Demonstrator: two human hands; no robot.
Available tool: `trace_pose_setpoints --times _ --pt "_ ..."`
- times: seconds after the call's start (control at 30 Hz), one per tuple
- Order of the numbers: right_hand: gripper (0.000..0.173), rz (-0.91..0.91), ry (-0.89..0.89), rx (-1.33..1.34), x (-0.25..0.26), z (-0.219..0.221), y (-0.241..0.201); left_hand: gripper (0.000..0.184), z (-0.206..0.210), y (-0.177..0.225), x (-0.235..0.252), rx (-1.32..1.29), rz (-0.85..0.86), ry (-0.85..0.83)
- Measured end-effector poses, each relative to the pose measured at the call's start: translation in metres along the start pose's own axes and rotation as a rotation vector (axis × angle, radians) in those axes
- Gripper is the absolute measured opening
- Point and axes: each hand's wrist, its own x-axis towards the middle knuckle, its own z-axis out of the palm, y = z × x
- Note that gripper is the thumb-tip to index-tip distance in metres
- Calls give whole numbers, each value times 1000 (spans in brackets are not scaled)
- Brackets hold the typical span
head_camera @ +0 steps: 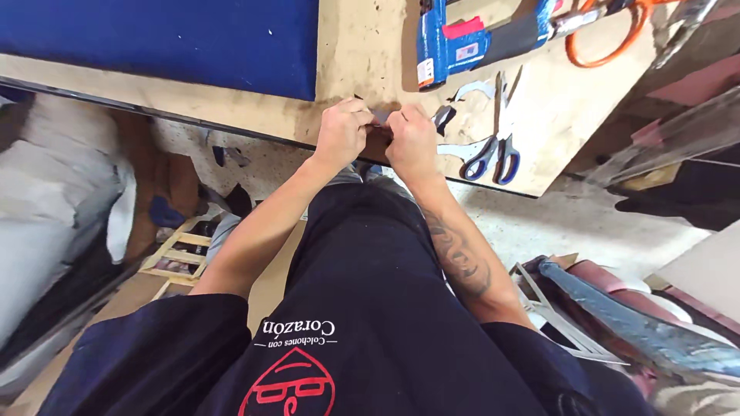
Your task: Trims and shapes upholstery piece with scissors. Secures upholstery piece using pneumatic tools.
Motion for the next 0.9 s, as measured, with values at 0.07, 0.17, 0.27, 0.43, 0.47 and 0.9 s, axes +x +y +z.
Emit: trace_pose_setpoints --times 0.07,0.17,0.27,0.43,0.47,0.9 --pt "13 33 9 -8 -2 2 -4 20 2 -1 -2 24 46 33" --pt "16 60 86 -8 -7 9 -6 21 6 -1 -7 64 80 79" --pt "13 69 161 6 -9 15 -7 20 7 1 -6 68 25 110" --pt "11 104 164 24 -7 14 -8 21 4 13 0 59 -251 29" --pt "11 115 152 25 -6 13 -9 21 3 15 2 55 -283 22" --pt "46 122 185 102 11 -93 53 16 -9 29 23 177 -417 -200"
